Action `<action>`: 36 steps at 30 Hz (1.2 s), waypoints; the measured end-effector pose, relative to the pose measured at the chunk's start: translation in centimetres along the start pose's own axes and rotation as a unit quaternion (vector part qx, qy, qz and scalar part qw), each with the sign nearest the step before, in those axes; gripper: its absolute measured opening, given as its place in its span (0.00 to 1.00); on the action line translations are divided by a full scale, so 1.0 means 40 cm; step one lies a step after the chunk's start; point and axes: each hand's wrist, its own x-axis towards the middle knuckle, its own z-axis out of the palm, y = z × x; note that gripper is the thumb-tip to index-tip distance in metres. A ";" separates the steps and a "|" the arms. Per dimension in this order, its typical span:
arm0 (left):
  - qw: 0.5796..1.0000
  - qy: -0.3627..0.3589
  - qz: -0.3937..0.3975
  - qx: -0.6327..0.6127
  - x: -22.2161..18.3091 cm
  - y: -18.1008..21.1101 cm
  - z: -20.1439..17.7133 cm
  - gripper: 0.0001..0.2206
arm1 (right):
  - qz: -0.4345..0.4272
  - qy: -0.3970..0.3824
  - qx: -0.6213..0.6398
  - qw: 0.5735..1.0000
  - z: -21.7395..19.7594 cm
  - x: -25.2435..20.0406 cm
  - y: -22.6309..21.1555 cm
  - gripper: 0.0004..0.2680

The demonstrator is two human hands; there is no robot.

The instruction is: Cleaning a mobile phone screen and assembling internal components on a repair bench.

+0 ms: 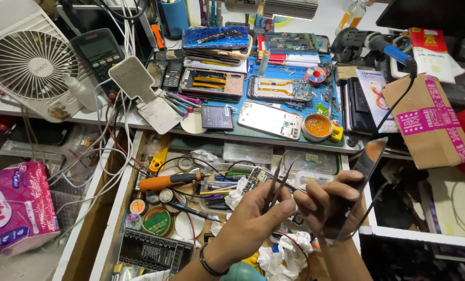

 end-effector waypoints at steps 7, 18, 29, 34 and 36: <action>0.991 0.049 -0.020 0.126 -0.003 -0.006 -0.015 0.09 | -0.021 0.002 0.137 0.990 0.065 0.005 -0.003 0.06; 0.968 0.044 -0.031 0.244 -0.024 -0.017 -0.043 0.05 | -0.017 -0.053 0.176 0.983 0.085 0.014 -0.009 0.06; 0.958 0.045 -0.009 0.283 -0.027 -0.016 -0.060 0.07 | -0.009 -0.013 0.108 0.994 0.045 0.013 -0.028 0.08; 0.922 0.013 -0.003 0.387 -0.063 0.024 -0.121 0.28 | -0.004 0.060 -0.080 0.995 0.002 0.003 -0.045 0.12; 0.889 -0.001 -0.043 0.456 -0.090 0.004 -0.185 0.23 | -0.008 0.144 -0.127 0.981 0.005 0.011 -0.036 0.11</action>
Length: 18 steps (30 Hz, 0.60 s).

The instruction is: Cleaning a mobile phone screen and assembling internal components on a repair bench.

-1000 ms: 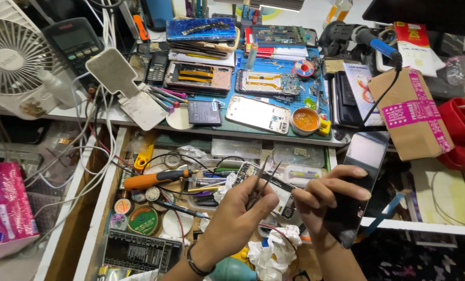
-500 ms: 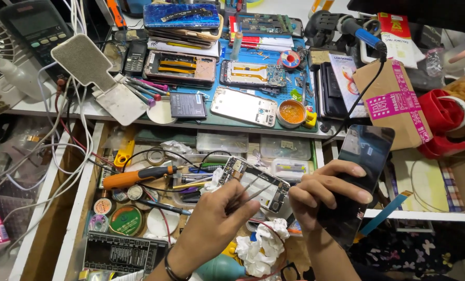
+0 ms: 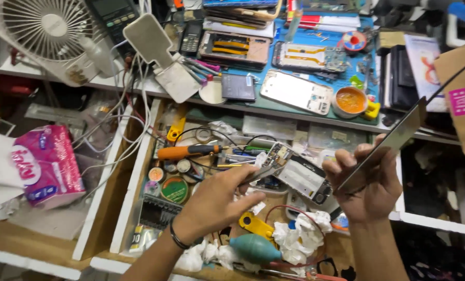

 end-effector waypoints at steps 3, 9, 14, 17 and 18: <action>0.992 -0.047 -0.020 0.115 -0.045 -0.078 -0.007 0.17 | -0.013 0.101 -0.095 0.990 0.020 0.007 0.015 0.11; 0.950 -0.069 0.071 0.297 -0.068 -0.210 0.101 0.20 | -0.005 0.186 -0.208 0.960 0.082 0.019 0.058 0.18; 0.965 0.009 0.175 0.196 -0.023 -0.082 0.036 0.19 | 0.034 0.214 -0.270 0.938 0.140 0.010 0.066 0.20; 0.967 0.056 0.086 -0.233 0.025 -0.030 0.031 0.30 | 0.163 0.162 -0.183 0.956 0.164 -0.010 0.072 0.23; 0.893 -0.018 0.113 -0.435 0.052 -0.055 0.057 0.30 | 0.244 0.205 -0.201 0.926 0.181 -0.013 0.076 0.21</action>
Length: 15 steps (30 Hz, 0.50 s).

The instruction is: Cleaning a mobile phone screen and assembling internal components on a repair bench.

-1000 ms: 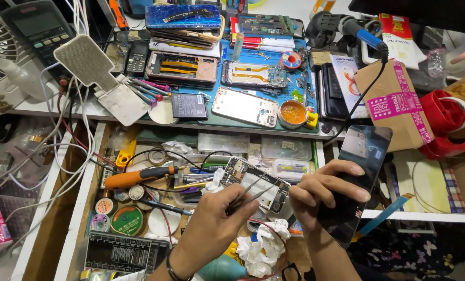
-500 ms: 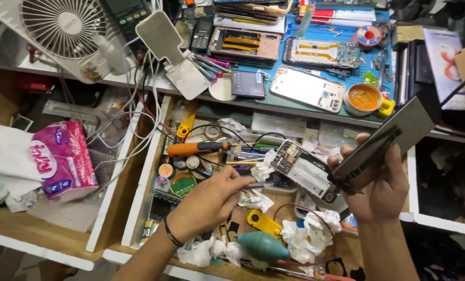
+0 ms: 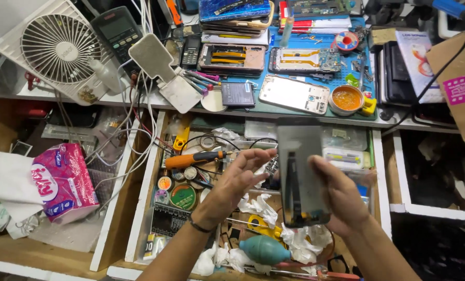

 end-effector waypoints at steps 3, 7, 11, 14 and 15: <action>0.943 -0.100 -0.016 -0.316 0.022 -0.081 0.000 0.35 | 0.130 0.056 -0.028 0.989 0.053 -0.014 -0.011 0.18; 0.869 -0.157 -0.009 -0.470 0.044 -0.041 0.044 0.46 | 0.188 0.047 -0.029 0.981 0.089 -0.017 -0.024 0.13; 0.889 -0.129 -0.017 -0.439 0.065 -0.024 0.035 0.50 | 0.121 0.028 -0.045 0.991 0.131 -0.023 -0.049 0.13; 0.888 -0.152 0.041 -0.432 0.091 -0.020 0.026 0.49 | 0.101 -0.027 0.025 0.994 0.162 -0.035 -0.074 0.05; 0.881 -0.159 0.043 -0.444 0.094 -0.010 0.023 0.49 | 0.119 -0.056 0.016 0.991 0.154 -0.025 -0.070 0.06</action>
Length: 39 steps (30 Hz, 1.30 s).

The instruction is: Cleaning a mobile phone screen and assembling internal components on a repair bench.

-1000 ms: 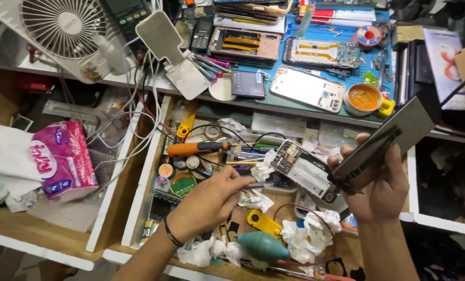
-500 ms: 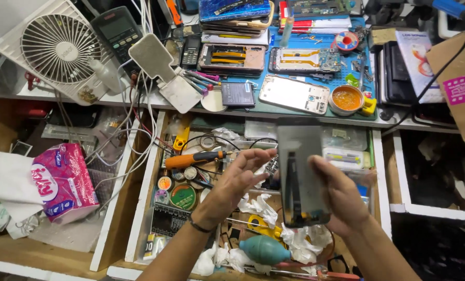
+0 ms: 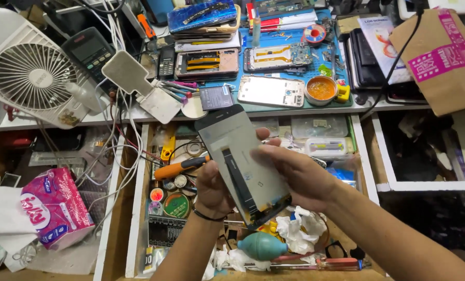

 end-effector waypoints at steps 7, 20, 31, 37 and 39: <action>0.992 0.053 0.083 0.076 -0.044 -0.020 -0.099 0.31 | 0.021 -0.066 -0.083 0.994 -0.039 0.034 -0.031 0.13; 0.957 0.145 0.190 0.162 -0.034 0.083 -0.089 0.44 | -0.190 0.178 -0.910 0.323 -0.320 0.145 0.036 0.34; 0.962 0.115 0.194 0.155 -0.055 0.089 -0.101 0.42 | -0.015 0.127 -0.950 0.284 -0.287 0.164 0.063 0.41; 0.976 0.078 0.178 0.098 -0.073 0.074 -0.128 0.41 | 0.005 0.139 -0.929 0.344 -0.294 0.150 0.042 0.37; 0.977 0.071 0.172 0.102 -0.076 0.073 -0.127 0.41 | 0.010 0.136 -0.929 0.343 -0.304 0.148 0.039 0.37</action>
